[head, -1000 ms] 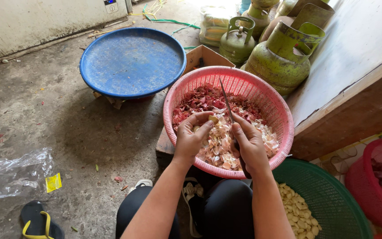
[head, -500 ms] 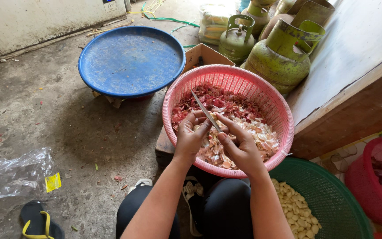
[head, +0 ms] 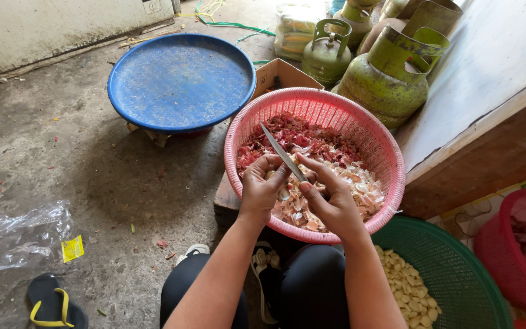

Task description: The person sits on the floor and uses a small knife to peel garlic cloves one by one. The peeled cloves are placed into a green basket, while the skins fall into a pink basket below.

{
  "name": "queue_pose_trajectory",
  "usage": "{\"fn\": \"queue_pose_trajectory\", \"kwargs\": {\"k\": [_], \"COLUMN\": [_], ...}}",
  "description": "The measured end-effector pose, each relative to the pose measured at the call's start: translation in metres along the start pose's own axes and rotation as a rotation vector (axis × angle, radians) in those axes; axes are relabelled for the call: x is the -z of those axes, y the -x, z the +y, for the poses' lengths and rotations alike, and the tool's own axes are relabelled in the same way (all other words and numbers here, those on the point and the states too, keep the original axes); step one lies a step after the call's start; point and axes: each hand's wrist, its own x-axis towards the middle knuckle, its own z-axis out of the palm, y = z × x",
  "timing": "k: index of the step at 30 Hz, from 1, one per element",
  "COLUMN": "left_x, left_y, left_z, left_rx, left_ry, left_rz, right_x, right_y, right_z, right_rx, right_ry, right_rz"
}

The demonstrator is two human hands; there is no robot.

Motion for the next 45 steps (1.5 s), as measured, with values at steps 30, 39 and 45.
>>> {"fn": "queue_pose_trajectory", "kwargs": {"k": [30,39,45], "left_x": [-0.007,-0.025,-0.036], "left_y": [0.002,0.040,0.058], "left_z": [-0.003,0.035,0.025], "left_rx": [-0.230,-0.348,-0.010], "left_ry": [-0.422,-0.769,-0.616], "left_rz": [-0.084,-0.277,-0.260], "right_x": [0.021,0.005,0.058], "right_y": [-0.010,0.009,0.097], "right_z": [0.038,0.035,0.025], "right_rx": [-0.188,0.126,0.043], "right_ry": [0.002,0.025,0.175], "right_rz": [0.311,0.401,0.584]}}
